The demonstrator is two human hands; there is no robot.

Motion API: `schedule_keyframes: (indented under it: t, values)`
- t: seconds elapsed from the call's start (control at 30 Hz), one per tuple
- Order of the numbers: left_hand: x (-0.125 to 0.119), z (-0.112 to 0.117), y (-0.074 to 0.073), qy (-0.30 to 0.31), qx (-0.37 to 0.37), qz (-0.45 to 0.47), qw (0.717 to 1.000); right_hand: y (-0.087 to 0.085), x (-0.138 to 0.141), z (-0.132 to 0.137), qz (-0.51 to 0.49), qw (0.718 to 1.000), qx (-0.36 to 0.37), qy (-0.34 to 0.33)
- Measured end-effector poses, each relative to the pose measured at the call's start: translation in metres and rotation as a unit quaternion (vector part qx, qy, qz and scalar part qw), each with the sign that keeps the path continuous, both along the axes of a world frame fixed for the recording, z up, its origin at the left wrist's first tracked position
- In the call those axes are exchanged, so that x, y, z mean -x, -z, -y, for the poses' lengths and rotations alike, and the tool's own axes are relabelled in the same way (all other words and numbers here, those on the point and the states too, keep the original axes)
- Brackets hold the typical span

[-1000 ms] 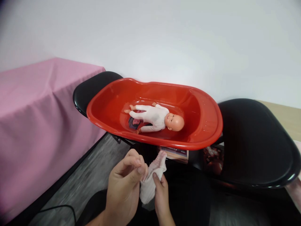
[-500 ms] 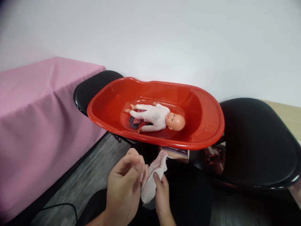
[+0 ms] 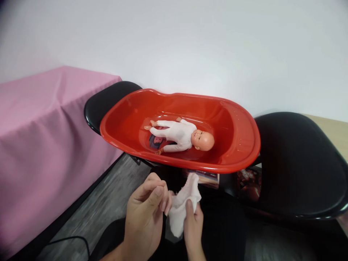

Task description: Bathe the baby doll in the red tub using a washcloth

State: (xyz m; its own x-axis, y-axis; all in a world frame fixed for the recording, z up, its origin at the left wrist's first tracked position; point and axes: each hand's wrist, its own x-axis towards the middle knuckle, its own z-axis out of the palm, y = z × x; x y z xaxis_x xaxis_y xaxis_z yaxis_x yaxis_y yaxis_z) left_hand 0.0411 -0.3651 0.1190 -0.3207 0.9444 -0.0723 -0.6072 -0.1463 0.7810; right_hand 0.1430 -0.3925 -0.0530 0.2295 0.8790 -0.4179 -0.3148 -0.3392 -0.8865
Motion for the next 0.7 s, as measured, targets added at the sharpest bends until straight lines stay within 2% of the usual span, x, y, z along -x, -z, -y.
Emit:
schedule_keyframes:
  t: [0.1,0.2,0.27,0.33,0.4,0.47,0.53,0.7]
  values:
    - [0.000,-0.004,0.006,0.007,0.002,-0.010,1.000,-0.021,-0.021,-0.011,0.101,0.989,-0.111,0.009]
    - [0.002,-0.011,0.010,0.010,-0.012,-0.018,1.000,-0.050,-0.042,-0.026,0.170,0.954,-0.243,-0.030]
    - [0.004,-0.016,0.012,0.017,-0.021,-0.026,0.999,-0.074,-0.050,-0.037,0.264,0.899,-0.324,-0.134]
    - [0.006,-0.023,0.014,0.023,-0.027,-0.035,0.999,-0.101,-0.051,-0.049,0.326,0.819,-0.405,-0.244]
    - [0.010,-0.028,0.016,0.030,-0.027,-0.046,0.998,-0.124,-0.045,-0.060,0.334,0.772,-0.457,-0.290]
    - [0.014,-0.033,0.019,0.032,-0.023,-0.058,0.998,-0.137,-0.038,-0.066,0.342,0.758,-0.475,-0.287]
    - [0.017,-0.036,0.022,0.031,-0.016,-0.069,0.997,-0.139,-0.032,-0.068,0.354,0.759,-0.471,-0.278]
    - [0.022,-0.038,0.030,0.024,-0.001,-0.076,0.997,-0.115,-0.028,-0.057,0.369,0.778,-0.416,-0.294]
